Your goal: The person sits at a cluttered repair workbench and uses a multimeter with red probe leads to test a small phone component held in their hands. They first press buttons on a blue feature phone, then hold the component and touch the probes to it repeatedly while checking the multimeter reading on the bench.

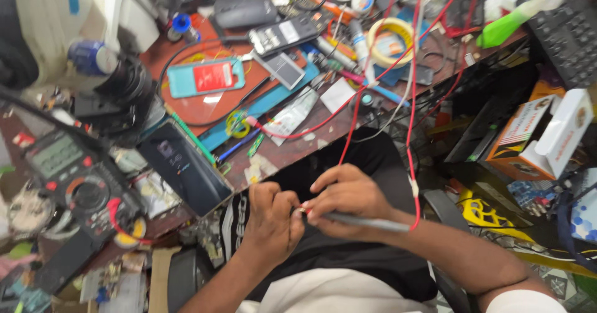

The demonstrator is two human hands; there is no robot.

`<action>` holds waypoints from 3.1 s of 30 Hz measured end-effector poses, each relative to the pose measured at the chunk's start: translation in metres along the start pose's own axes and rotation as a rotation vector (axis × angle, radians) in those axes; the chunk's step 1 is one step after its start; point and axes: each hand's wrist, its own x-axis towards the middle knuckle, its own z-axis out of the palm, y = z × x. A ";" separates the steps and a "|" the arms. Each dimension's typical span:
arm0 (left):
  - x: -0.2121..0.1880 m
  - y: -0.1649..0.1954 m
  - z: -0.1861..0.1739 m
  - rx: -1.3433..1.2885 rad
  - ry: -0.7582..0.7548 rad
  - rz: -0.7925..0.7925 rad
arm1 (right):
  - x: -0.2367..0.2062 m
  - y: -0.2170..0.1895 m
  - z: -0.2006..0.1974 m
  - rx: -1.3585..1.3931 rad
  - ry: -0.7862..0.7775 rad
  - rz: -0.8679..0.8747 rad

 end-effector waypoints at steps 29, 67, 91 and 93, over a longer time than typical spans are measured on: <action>-0.005 -0.008 -0.006 -0.114 0.062 -0.078 | 0.000 -0.007 -0.008 -0.139 0.115 -0.080; -0.008 -0.008 -0.013 -0.408 -0.008 -0.012 | -0.007 0.000 0.006 -0.019 0.113 -0.236; -0.001 -0.024 -0.006 -0.647 -0.143 -0.264 | 0.070 0.026 -0.058 0.177 -0.097 -0.077; -0.002 -0.021 -0.008 -0.602 -0.189 -0.256 | 0.092 0.052 -0.073 -0.107 0.430 0.333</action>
